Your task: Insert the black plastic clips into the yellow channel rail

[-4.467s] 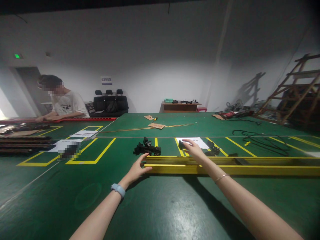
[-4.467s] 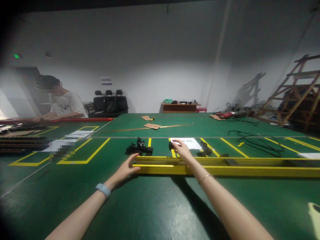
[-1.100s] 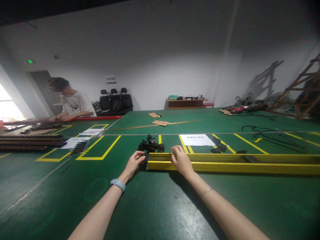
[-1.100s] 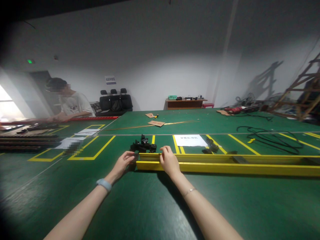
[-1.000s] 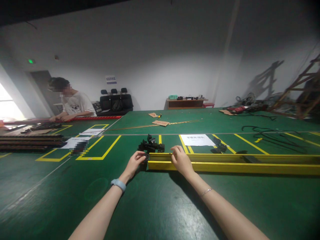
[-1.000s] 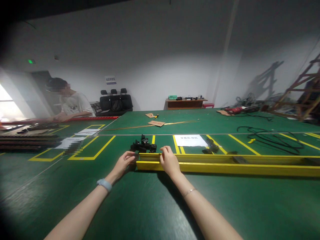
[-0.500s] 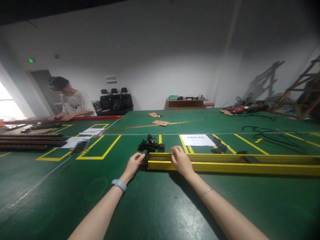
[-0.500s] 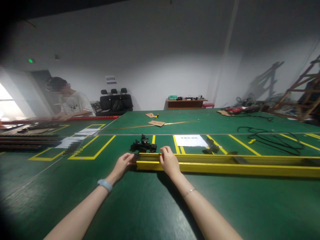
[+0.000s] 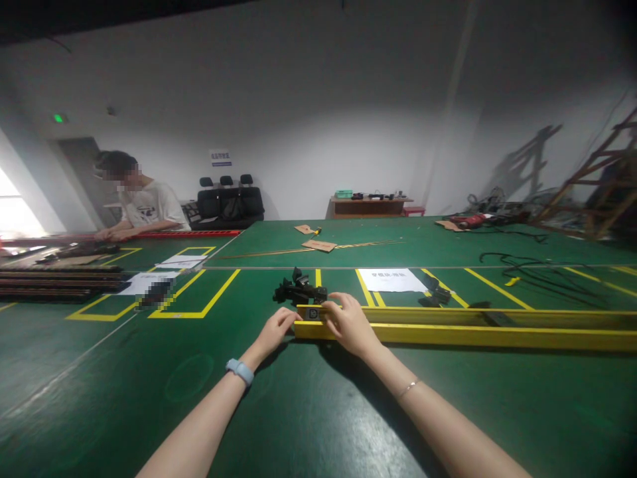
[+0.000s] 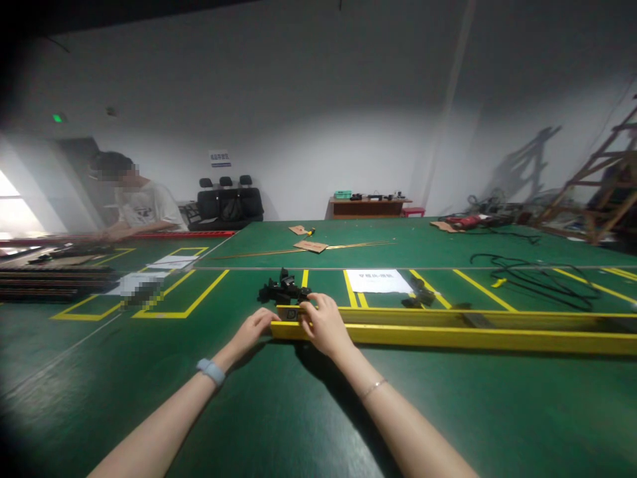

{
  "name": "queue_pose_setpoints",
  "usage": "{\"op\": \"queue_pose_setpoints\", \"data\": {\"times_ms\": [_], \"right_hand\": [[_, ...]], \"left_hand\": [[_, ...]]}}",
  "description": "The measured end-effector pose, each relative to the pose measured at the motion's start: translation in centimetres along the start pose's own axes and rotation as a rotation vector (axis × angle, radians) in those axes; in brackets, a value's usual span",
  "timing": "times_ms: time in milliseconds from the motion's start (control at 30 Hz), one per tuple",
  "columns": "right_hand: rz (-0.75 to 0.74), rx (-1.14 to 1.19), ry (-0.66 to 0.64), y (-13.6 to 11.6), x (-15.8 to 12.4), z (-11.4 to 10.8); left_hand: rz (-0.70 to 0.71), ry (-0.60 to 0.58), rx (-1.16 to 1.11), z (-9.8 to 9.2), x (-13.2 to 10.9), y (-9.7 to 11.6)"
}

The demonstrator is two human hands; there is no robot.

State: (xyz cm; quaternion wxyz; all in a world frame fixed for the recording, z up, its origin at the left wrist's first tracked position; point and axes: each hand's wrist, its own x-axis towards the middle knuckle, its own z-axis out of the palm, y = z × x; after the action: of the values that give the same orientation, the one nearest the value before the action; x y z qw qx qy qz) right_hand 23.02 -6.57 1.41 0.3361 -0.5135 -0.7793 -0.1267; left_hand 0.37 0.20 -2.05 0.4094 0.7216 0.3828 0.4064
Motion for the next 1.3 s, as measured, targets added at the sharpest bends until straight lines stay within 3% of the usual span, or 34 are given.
{"op": "queue_pose_setpoints", "data": {"times_ms": [133, 333, 500, 667, 1067, 1167, 1300], "right_hand": [[-0.112, -0.004, -0.132, -2.0, 0.5, 0.4], [-0.091, -0.035, -0.222, -2.3, 1.2, 1.0], [-0.066, -0.082, -0.209, -0.2, 0.0, -1.0], [-0.009, -0.177, -0.164, 4.6, -3.5, -4.2], [0.011, -0.28, -0.274, 17.6, -10.6, -11.7], [0.02, -0.295, -0.252, 21.6, -12.6, -13.3], [0.062, -0.328, -0.127, 26.2, -15.3, -15.0]], "left_hand": [[0.076, 0.127, -0.015, 0.3, -0.1, -0.4], [0.021, -0.099, -0.22, 0.6, -0.1, 0.3], [-0.026, -0.072, -0.243, 0.5, -0.1, 0.8], [-0.014, -0.092, -0.174, 0.1, -0.2, 1.5], [-0.009, -0.083, -0.15, 0.1, -0.2, 1.3], [-0.001, -0.084, -0.145, 0.0, -0.1, 1.3], [0.006, -0.089, -0.158, 0.0, -0.1, 1.1]]}}
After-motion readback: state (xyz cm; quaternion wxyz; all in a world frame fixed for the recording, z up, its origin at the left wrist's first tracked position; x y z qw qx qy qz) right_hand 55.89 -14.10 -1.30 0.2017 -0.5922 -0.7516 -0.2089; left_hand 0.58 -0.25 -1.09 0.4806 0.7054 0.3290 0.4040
